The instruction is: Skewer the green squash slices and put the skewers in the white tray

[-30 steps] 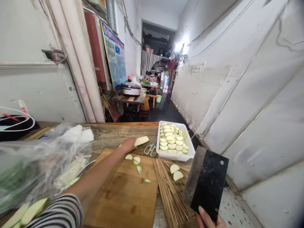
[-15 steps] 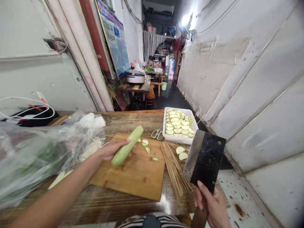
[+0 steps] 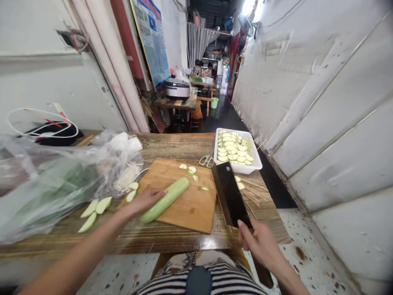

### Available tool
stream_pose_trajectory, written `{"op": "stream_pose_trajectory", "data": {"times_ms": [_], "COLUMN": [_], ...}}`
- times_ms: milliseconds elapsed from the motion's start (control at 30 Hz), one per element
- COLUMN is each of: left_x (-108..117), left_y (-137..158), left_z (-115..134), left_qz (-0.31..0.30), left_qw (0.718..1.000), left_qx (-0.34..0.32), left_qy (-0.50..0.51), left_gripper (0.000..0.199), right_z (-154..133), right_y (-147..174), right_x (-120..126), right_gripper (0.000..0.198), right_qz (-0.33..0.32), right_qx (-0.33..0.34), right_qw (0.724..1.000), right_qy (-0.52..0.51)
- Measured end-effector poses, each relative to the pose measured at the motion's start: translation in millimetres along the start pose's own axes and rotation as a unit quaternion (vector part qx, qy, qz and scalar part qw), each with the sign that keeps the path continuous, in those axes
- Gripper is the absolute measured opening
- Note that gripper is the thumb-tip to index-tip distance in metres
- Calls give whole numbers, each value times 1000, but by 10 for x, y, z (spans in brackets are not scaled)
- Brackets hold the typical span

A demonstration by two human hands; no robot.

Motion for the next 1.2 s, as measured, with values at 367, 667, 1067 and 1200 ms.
{"op": "stream_pose_trajectory", "data": {"times_ms": [367, 667, 1067, 1200], "left_x": [-113, -299, -294, -291], "left_y": [-53, -368, -354, -354], "left_z": [505, 586, 609, 607], "left_qz": [35, -31, -25, -14], "left_qw": [895, 890, 891, 884], "left_qx": [-346, -392, -397, -411], "left_qy": [-280, -231, -220, -224], "left_gripper": [43, 41, 38, 40], "right_z": [-822, -928, -932, -943], "right_y": [-599, -849, -932, -934], "right_x": [-340, -483, -536, -534], "right_gripper": [19, 31, 23, 22], "right_qz": [-94, -141, -168, -171], "right_qx": [133, 125, 130, 125], "right_qw": [883, 860, 857, 857], "right_qy": [439, 474, 470, 470]}}
Point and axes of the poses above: each hand's wrist, its own y-axis away from the middle knuckle, its own x-axis out of the back of the hand, z = x × y, the point moved 6 cm from there along -y, towards the middle knuckle
